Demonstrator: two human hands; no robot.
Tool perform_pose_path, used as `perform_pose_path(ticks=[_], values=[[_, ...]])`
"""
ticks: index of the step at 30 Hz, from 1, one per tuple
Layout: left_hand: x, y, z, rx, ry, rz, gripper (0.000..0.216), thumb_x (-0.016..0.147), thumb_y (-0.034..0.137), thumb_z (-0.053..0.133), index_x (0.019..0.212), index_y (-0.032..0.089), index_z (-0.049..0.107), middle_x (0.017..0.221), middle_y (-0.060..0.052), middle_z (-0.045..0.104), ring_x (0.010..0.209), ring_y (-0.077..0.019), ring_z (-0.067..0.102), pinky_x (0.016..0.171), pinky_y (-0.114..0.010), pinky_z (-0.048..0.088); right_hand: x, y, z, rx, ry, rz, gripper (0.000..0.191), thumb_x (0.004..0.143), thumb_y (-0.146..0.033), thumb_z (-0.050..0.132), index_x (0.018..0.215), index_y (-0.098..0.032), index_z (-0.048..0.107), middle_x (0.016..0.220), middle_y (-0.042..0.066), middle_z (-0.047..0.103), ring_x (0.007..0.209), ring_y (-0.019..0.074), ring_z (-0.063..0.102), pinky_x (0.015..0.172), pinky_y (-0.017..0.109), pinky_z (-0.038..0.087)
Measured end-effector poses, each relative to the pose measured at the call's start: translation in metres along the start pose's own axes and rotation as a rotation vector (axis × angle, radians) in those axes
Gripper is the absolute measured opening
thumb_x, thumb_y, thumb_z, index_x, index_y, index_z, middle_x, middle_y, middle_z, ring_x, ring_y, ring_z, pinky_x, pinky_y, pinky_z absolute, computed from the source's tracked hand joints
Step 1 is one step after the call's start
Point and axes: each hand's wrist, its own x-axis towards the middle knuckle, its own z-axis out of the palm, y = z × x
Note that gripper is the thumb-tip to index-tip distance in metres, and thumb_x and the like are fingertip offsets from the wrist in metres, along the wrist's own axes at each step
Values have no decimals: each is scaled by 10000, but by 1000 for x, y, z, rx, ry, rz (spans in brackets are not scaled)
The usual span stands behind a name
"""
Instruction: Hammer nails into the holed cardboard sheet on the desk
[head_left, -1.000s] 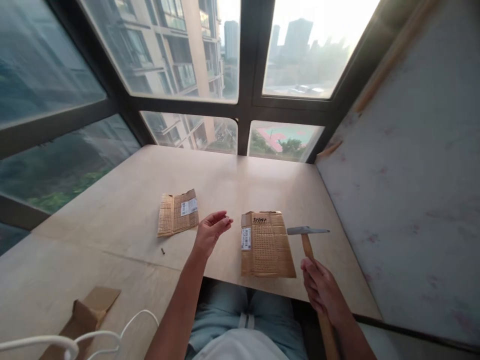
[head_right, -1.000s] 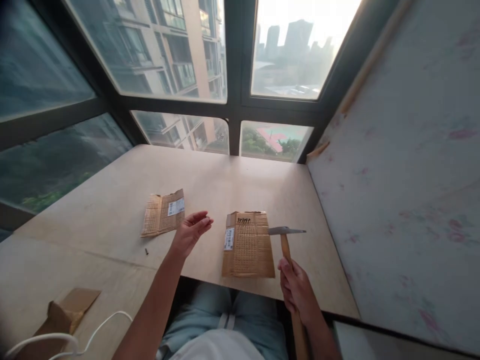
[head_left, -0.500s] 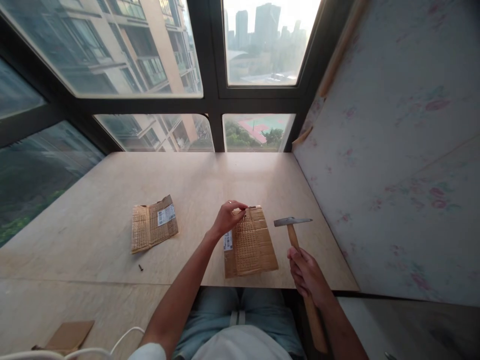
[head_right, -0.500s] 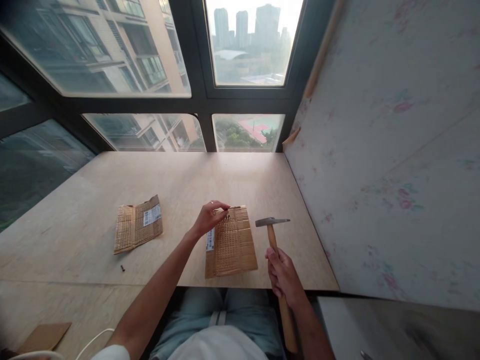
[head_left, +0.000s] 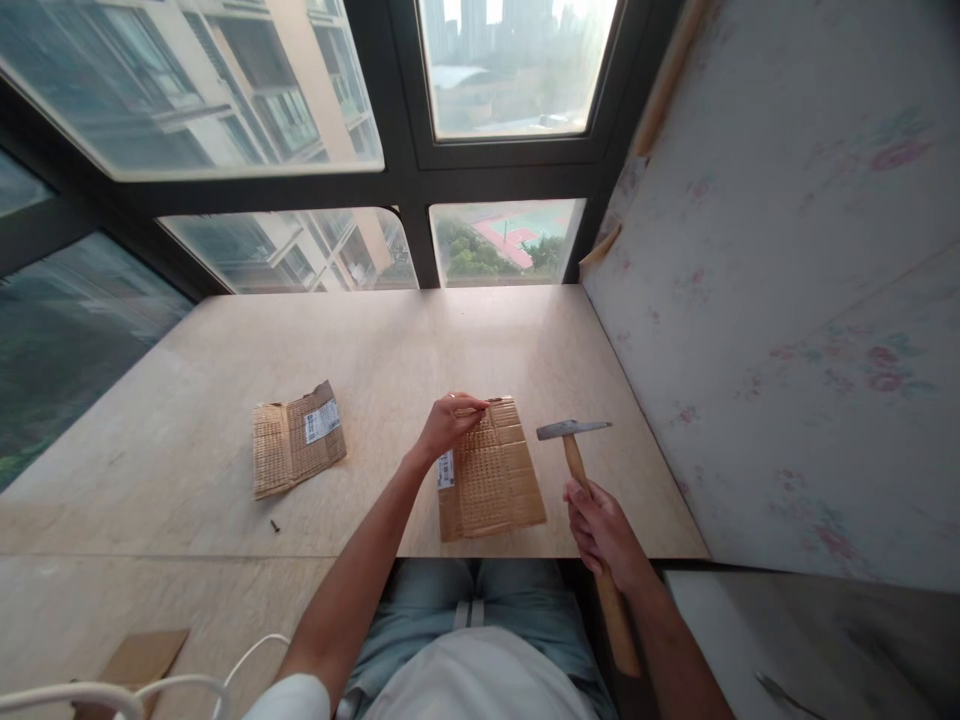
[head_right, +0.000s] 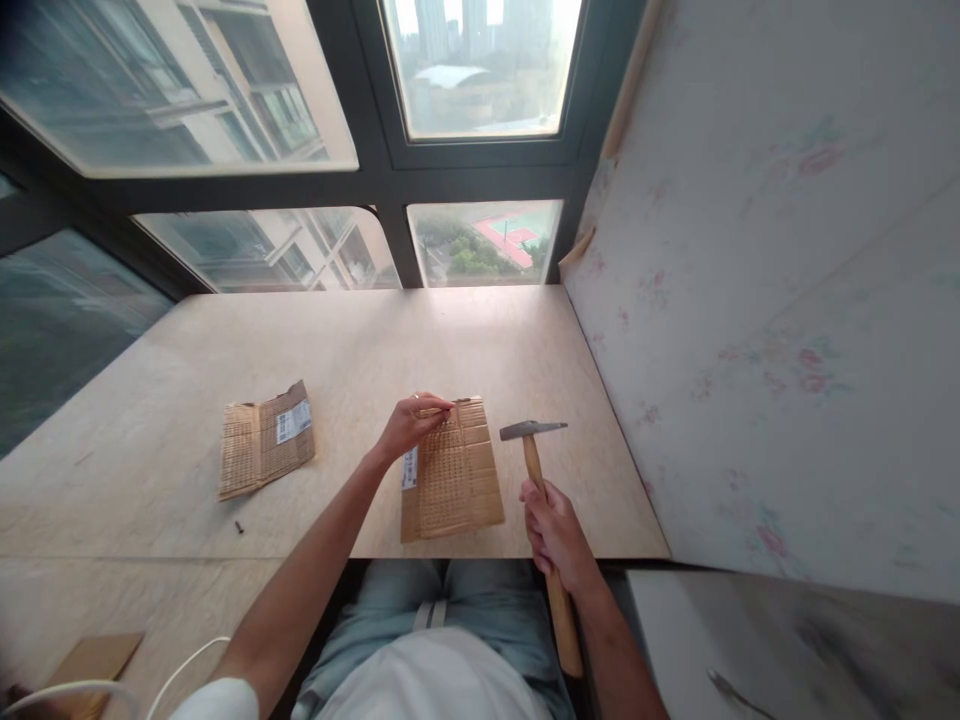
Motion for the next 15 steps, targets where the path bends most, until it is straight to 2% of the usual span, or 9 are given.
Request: perform_pose_path(ticks=[6, 15], values=[[-2, -3, 2, 25, -40, -13, 135, 789, 230, 690, 885, 244, 783, 874, -50, 740, 834, -182, 672, 780, -304, 532, 0, 1, -4, 10, -4, -1, 506, 737, -688, 640, 828, -225, 458, 479, -144, 305, 284, 18, 190, 193, 127, 241], [-6, -7, 7, 76, 13, 9, 145, 794, 224, 685, 897, 265, 779, 855, -33, 757, 845, -185, 662, 809, -327, 531, -2, 3, -7, 24, -11, -7, 493, 765, -672, 636, 842, -213, 474, 485, -143, 312, 289, 15, 201, 194, 125, 247]])
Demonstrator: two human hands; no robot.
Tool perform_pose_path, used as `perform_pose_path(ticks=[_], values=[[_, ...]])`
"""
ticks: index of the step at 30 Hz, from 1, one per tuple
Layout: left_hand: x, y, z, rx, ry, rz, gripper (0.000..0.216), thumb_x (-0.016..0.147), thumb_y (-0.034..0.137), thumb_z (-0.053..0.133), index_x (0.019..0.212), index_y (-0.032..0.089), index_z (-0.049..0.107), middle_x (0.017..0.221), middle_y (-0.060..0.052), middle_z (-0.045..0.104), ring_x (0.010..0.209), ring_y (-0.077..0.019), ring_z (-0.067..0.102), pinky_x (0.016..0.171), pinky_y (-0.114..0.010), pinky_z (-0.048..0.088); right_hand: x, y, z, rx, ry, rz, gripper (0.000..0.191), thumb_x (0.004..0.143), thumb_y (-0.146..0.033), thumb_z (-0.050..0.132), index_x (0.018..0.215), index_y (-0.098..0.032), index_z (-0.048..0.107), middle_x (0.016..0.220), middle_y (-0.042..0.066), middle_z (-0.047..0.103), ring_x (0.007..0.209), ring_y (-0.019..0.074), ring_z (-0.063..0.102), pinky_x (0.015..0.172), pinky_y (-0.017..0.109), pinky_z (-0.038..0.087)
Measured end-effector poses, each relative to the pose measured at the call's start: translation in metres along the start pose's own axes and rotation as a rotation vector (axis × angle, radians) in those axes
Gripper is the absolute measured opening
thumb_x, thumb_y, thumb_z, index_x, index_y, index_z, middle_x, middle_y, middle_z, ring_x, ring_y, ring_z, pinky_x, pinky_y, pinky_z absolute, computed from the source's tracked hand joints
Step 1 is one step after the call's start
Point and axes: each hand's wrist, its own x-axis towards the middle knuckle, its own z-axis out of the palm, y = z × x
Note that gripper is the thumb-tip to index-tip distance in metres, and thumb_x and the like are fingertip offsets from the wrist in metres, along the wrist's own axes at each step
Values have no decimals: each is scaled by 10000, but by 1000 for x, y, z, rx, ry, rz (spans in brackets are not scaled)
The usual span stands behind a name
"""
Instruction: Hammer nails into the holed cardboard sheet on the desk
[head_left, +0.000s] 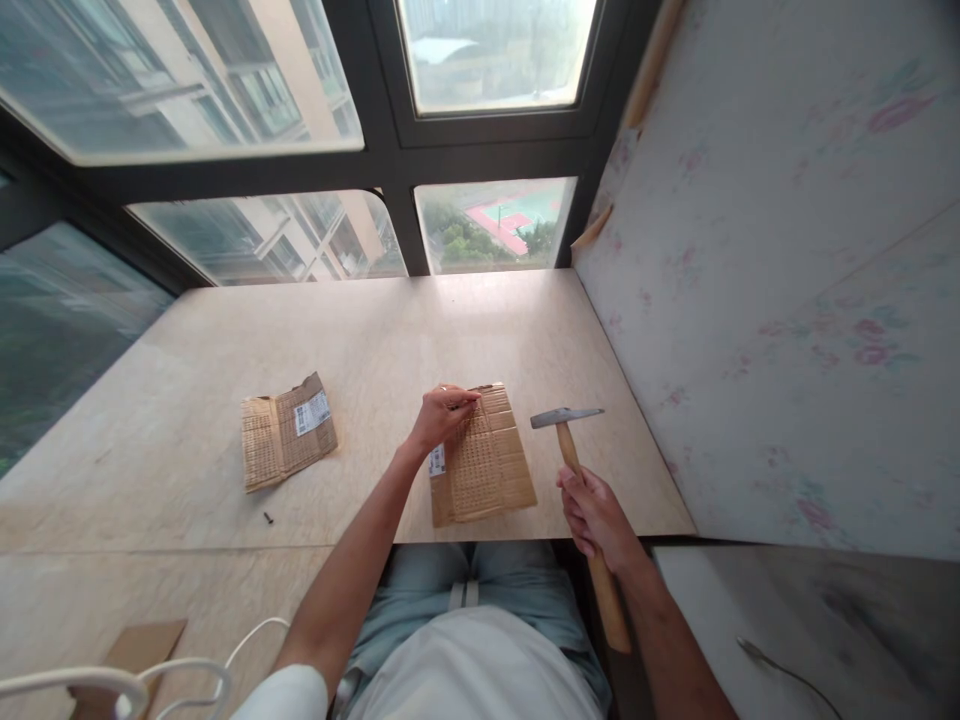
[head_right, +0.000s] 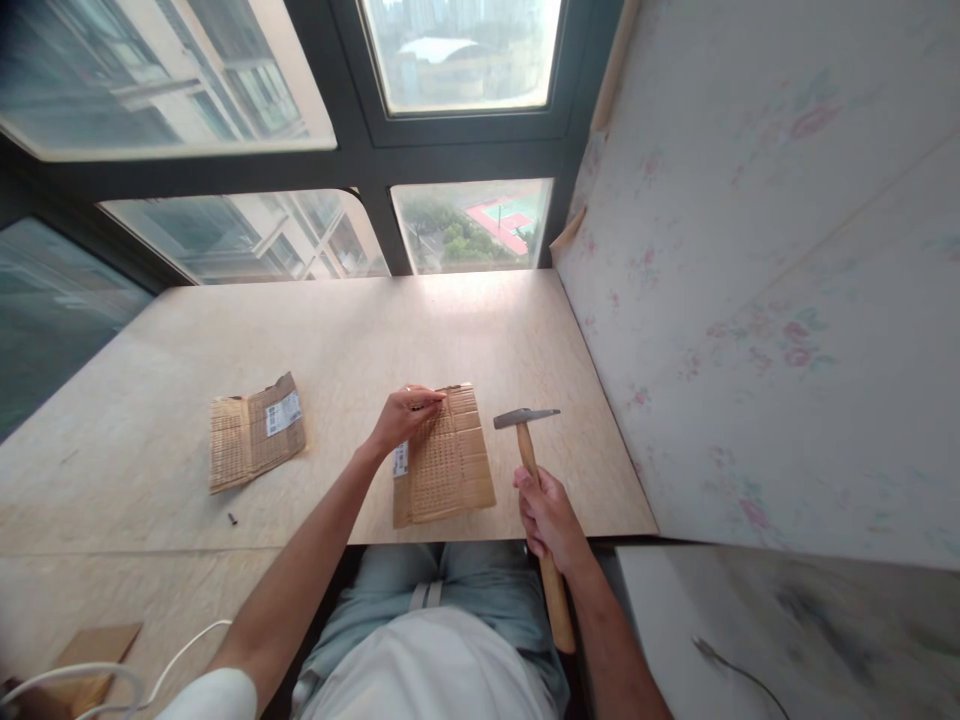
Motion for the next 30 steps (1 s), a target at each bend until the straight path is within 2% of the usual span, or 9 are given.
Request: perform_pose_path(ticks=[7, 15, 21, 25, 30], values=[[0, 3, -1, 7, 40, -9, 135, 799, 262, 684, 896, 254, 778, 864, -40, 761, 852, -190, 670, 800, -324, 540, -1, 1, -2, 2, -2, 4, 493, 759, -670, 643, 846, -217, 471, 487, -145, 305, 292, 17, 200, 195, 125, 250], [0, 5, 0, 48, 17, -7, 141, 799, 234, 670, 894, 256, 772, 856, -31, 764, 843, -189, 674, 799, -325, 536, -2, -1, 2, -5, -1, 13, 518, 733, -689, 651, 834, -217, 466, 481, -147, 299, 289, 17, 199, 193, 127, 253], [-4, 10, 4, 75, 58, -30, 134, 788, 210, 679, 892, 245, 755, 880, -28, 760, 878, -197, 680, 845, -351, 527, -2, -4, 4, -16, 4, 12, 516, 727, -692, 647, 834, -219, 468, 481, -147, 304, 286, 19, 196, 196, 127, 244], [-6, 11, 7, 103, 69, -39, 214, 783, 190, 685, 988, 237, 725, 863, -24, 756, 875, -198, 683, 890, -386, 509, -3, -11, 8, -29, -5, -1, 509, 720, -684, 651, 830, -227, 456, 475, -151, 294, 285, 23, 189, 197, 132, 247], [-8, 11, 10, 136, 85, -28, 231, 780, 184, 683, 1002, 243, 713, 886, -25, 753, 896, -205, 679, 937, -427, 480, -1, -27, 20, -64, -29, -43, 494, 740, -677, 633, 828, -229, 445, 479, -145, 309, 288, 26, 204, 203, 128, 241]])
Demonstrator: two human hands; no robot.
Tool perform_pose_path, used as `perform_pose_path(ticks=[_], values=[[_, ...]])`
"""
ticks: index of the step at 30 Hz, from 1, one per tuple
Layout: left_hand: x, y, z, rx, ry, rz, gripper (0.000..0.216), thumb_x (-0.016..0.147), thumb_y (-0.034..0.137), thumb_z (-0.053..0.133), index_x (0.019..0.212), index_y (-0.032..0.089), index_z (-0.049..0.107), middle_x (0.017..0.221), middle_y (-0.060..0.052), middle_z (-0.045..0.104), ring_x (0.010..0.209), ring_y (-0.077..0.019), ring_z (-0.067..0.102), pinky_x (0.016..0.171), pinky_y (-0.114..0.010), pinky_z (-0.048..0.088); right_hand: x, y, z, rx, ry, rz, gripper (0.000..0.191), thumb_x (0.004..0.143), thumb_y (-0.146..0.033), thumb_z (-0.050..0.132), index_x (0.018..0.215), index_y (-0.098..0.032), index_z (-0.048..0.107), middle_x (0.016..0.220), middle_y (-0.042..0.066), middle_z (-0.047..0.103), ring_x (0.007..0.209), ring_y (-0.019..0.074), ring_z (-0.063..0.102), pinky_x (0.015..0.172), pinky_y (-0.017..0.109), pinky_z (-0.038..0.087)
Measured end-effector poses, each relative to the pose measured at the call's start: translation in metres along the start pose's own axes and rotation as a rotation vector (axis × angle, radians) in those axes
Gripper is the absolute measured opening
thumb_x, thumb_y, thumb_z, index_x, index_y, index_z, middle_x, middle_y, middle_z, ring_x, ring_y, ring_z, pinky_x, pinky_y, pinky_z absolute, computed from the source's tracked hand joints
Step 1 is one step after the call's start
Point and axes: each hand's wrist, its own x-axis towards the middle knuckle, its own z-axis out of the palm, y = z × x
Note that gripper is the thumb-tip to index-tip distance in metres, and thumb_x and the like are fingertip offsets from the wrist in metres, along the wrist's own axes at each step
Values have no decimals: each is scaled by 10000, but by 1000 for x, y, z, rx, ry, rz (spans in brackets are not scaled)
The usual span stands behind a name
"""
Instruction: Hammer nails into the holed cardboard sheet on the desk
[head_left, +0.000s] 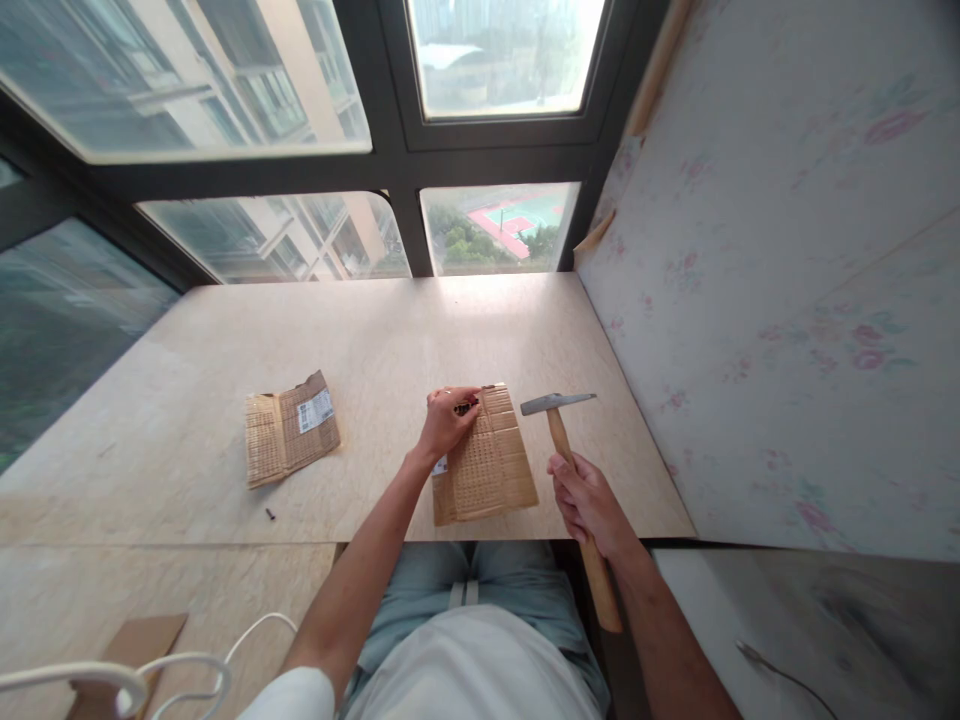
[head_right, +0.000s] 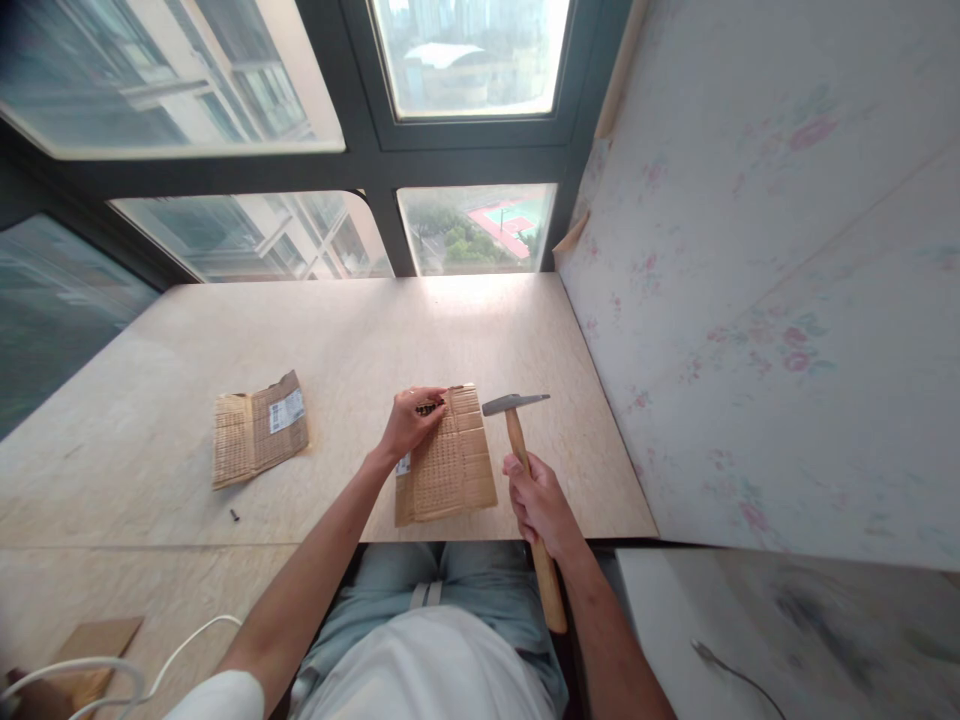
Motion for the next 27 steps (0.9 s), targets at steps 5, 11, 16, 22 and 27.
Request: perform_pose_path(ticks=[5, 11, 16, 22, 27], values=[[-2, -1, 2, -12, 29, -4, 251, 776, 180, 683, 1018, 243, 710, 887, -29, 755, 908, -215, 677, 956, -446, 460, 6, -14, 14, -19, -68, -38, 457, 777, -651, 621, 845, -233, 449, 474, -144, 294, 284, 29, 192, 211, 129, 234], [-2, 2, 1, 4, 13, -20, 238, 783, 179, 676, 1011, 240, 707, 904, -26, 757, 907, -213, 675, 958, -443, 441, 17, -22, 30, -76, -125, -49, 456, 794, -666, 597, 830, -236, 449, 486, -134, 291, 282, 35, 215, 217, 141, 220], [0, 6, -2, 28, -12, -19, 222, 792, 169, 660, 998, 242, 696, 870, -13, 744, 884, -209, 667, 944, -434, 436, 29, -29, 37, -270, -124, -131, 413, 833, -627, 565, 844, -216, 521, 485, -94, 378, 308, 59, 315, 274, 167, 257], [-1, 5, -1, -3, -7, -38, 331, 782, 171, 670, 1102, 252, 655, 893, -11, 742, 912, -219, 669, 956, -443, 423, 44, -36, 39, -483, -91, -200, 323, 868, -521, 555, 791, -208, 561, 542, -42, 489, 376, 84, 423, 328, 183, 298], [-3, 2, 2, -63, 16, -61, 435, 778, 149, 672, 1198, 234, 596, 884, -9, 750, 894, -207, 686, 1010, -466, 380, 47, -38, 35, -513, -124, -186, 359, 891, -561, 500, 808, -212, 520, 533, -70, 443, 294, 56, 333, 252, 174, 249]])
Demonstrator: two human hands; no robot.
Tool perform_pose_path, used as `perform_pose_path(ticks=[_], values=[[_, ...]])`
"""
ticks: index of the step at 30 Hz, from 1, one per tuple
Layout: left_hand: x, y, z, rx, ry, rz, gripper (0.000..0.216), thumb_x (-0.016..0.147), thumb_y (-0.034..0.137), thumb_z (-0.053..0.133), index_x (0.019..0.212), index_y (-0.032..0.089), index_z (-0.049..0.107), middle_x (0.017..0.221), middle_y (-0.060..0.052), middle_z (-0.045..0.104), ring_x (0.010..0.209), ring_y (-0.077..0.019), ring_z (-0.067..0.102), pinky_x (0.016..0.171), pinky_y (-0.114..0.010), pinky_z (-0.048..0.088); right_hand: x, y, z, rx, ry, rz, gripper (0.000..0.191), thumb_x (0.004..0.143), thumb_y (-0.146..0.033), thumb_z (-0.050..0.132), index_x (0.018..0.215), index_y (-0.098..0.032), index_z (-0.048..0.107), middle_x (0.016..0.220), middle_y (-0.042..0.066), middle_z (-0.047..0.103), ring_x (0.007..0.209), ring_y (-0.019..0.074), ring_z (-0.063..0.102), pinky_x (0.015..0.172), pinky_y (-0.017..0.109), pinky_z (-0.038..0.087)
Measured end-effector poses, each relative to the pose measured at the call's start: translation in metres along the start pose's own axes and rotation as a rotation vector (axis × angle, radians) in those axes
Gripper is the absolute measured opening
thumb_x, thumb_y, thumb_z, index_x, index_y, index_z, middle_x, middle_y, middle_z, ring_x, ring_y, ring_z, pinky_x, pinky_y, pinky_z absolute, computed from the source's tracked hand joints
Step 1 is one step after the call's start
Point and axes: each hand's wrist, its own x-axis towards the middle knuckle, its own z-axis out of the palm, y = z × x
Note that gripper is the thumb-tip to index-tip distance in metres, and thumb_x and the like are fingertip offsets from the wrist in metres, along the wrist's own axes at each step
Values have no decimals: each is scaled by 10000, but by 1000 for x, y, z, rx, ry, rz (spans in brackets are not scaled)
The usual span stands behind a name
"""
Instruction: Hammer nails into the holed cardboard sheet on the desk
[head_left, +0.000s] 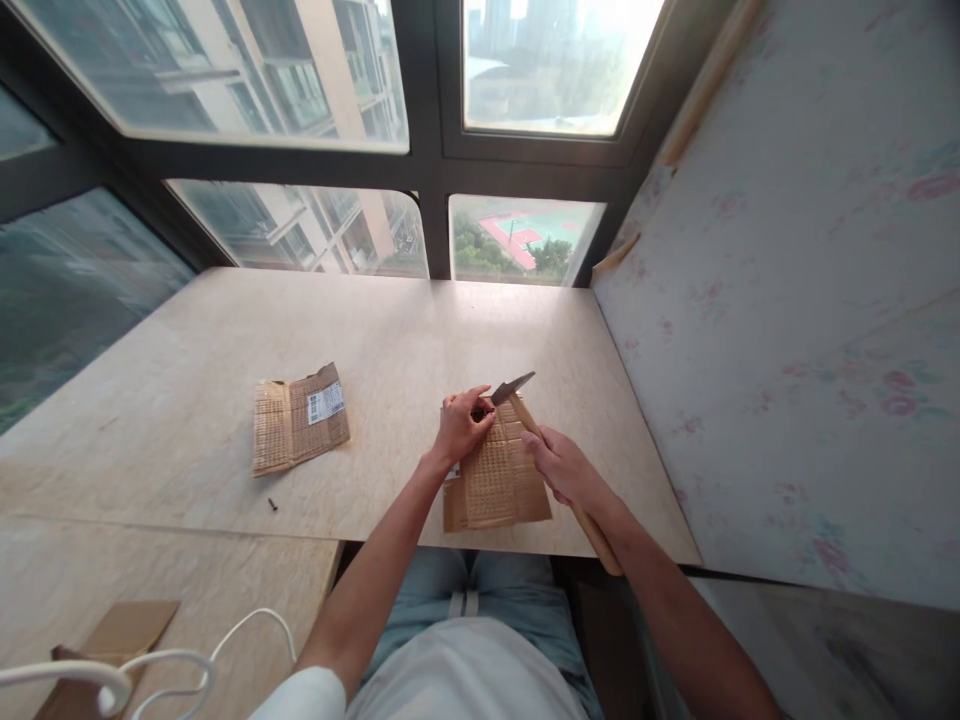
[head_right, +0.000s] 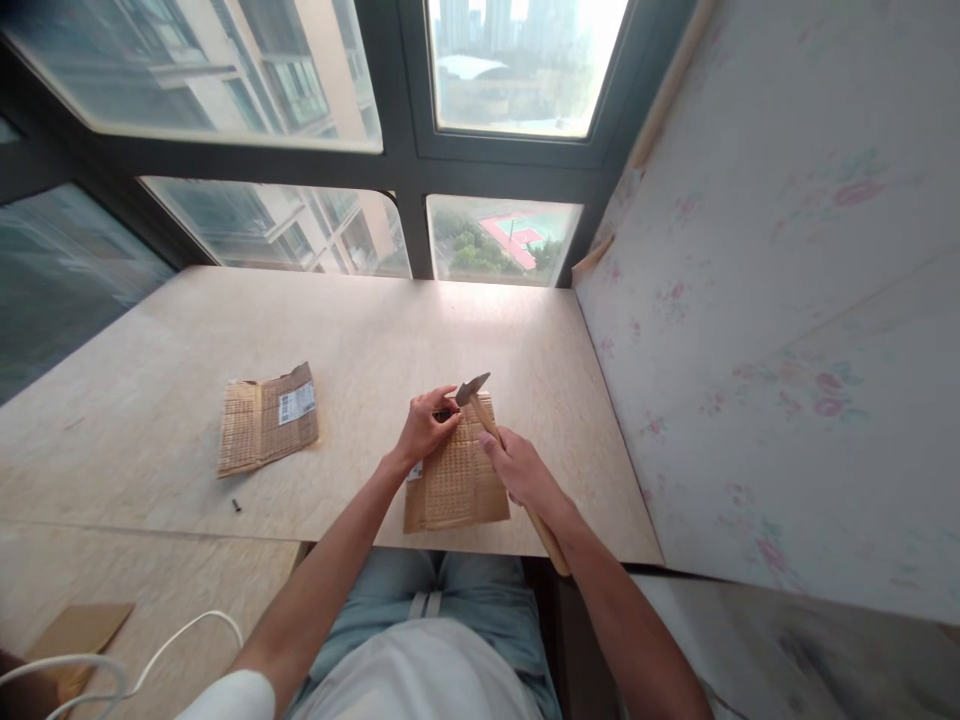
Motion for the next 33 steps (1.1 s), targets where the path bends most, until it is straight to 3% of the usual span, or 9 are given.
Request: perform_pose_path(ticks=[11, 20, 27, 33], values=[[-2, -8, 3, -92, 26, -1, 471, 763, 145, 681, 1215, 223, 575, 888, -14, 755, 902, -197, 698, 1014, -455, 404, -5, -4, 0, -91, 19, -20, 294, 901, -479, 494, 767, -218, 497, 529, -74, 430, 296, 59, 351, 250, 174, 247], [-4, -12, 6, -113, 32, -9, 577, 770, 162, 693, 1304, 232, 487, 896, -18, 760, 1001, -214, 687, 1088, -507, 310, 0, -5, -2, -147, 32, -37, 265, 885, -432, 527, 741, -209, 519, 522, -62, 450, 339, 65, 373, 297, 169, 196], [-4, -17, 6, -102, 40, 8, 572, 756, 181, 710, 1291, 230, 513, 921, -26, 762, 1010, -220, 684, 1069, -488, 342, 1, -4, -1, -255, 35, -47, 259, 877, -400, 518, 695, -218, 489, 534, -47, 467, 370, 83, 412, 343, 187, 249], [-3, -18, 6, -152, 41, 52, 544, 768, 159, 687, 1280, 220, 516, 887, -16, 763, 978, -195, 694, 1062, -456, 370, 0, -5, -3, -207, 49, -84, 270, 887, -440, 506, 736, -217, 511, 555, -44, 493, 379, 89, 421, 344, 190, 252]])
